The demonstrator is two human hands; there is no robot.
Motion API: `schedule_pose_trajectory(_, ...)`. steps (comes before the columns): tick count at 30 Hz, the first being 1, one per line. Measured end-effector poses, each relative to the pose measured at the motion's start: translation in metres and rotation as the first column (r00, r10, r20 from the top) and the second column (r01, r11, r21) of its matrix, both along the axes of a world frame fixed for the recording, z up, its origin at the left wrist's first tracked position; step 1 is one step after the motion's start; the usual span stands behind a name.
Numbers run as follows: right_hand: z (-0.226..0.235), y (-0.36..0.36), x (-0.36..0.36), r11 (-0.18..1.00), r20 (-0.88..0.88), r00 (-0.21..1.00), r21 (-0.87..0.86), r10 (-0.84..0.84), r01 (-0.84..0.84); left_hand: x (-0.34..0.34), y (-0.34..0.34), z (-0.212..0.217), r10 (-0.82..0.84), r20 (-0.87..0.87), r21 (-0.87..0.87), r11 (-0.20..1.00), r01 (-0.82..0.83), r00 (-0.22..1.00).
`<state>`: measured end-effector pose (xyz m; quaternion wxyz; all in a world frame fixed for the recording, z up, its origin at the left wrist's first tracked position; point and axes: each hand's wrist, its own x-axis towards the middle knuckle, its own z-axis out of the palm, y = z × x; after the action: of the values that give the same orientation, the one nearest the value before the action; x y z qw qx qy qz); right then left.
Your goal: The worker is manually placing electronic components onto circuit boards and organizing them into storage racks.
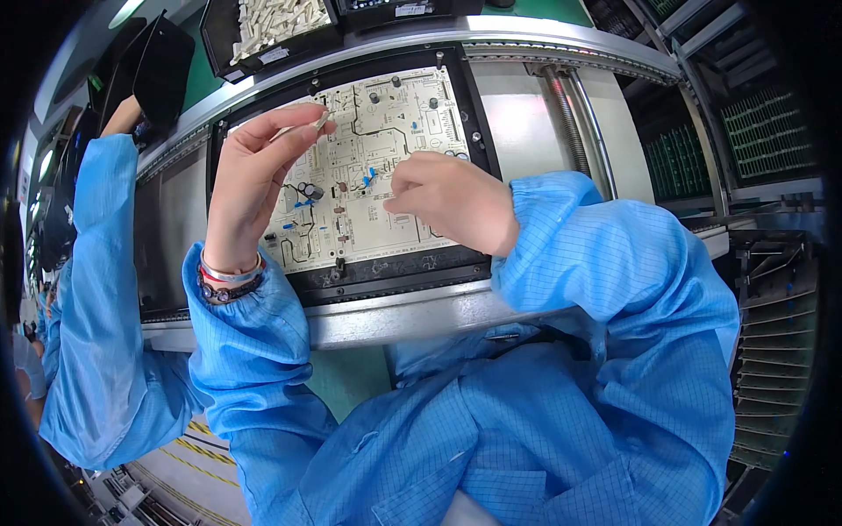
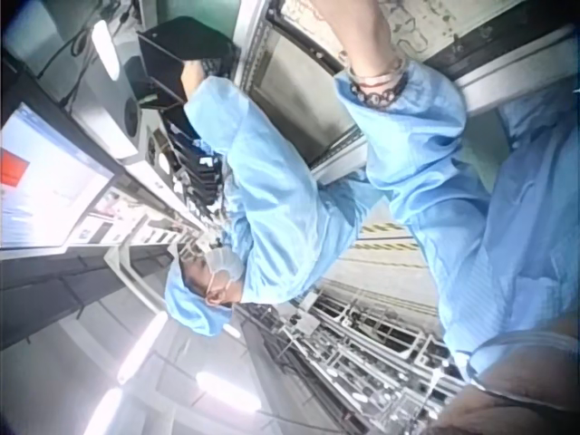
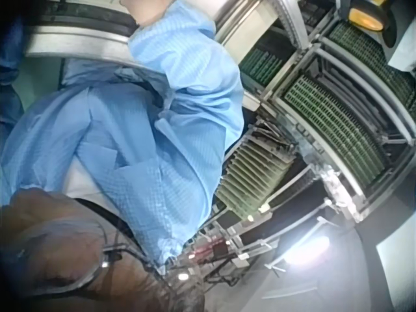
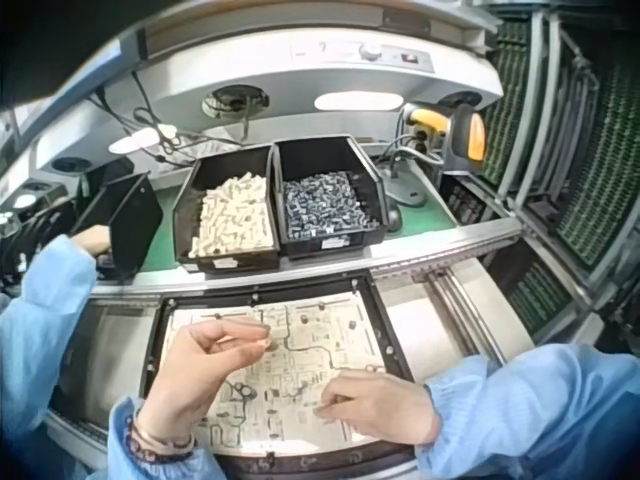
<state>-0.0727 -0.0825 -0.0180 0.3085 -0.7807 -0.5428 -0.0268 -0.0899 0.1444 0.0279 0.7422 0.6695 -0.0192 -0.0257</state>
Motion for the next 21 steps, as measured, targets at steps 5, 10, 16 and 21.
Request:
schedule_pose_trajectory(5,-0.003,0.0,-0.004,0.997,-0.022,1.0,0.08,-0.012,0.014,-0.001,-0.016,0.002,-0.025,0.012,-0.02,0.999,0.025,1.0)
schedule_pose_trajectory(10,-0.001,-0.003,0.001,0.996,0.068,0.997,0.087,0.033,-0.038,0.0,-0.031,-0.005,0.014,0.128,0.163,0.986,-0.035,0.992)
schedule_pose_trajectory(16,0.063,-0.075,0.013,0.878,-0.039,0.913,0.26,-0.406,0.402,0.015,-0.068,-0.017,-0.134,0.291,0.605,0.793,-0.073,0.947)
schedule_pose_trajectory(21,0.055,-0.135,0.017,0.803,-0.144,0.835,0.229,-0.531,0.55,0.038,-0.085,-0.023,-0.27,0.278,0.705,0.709,-0.004,0.922)
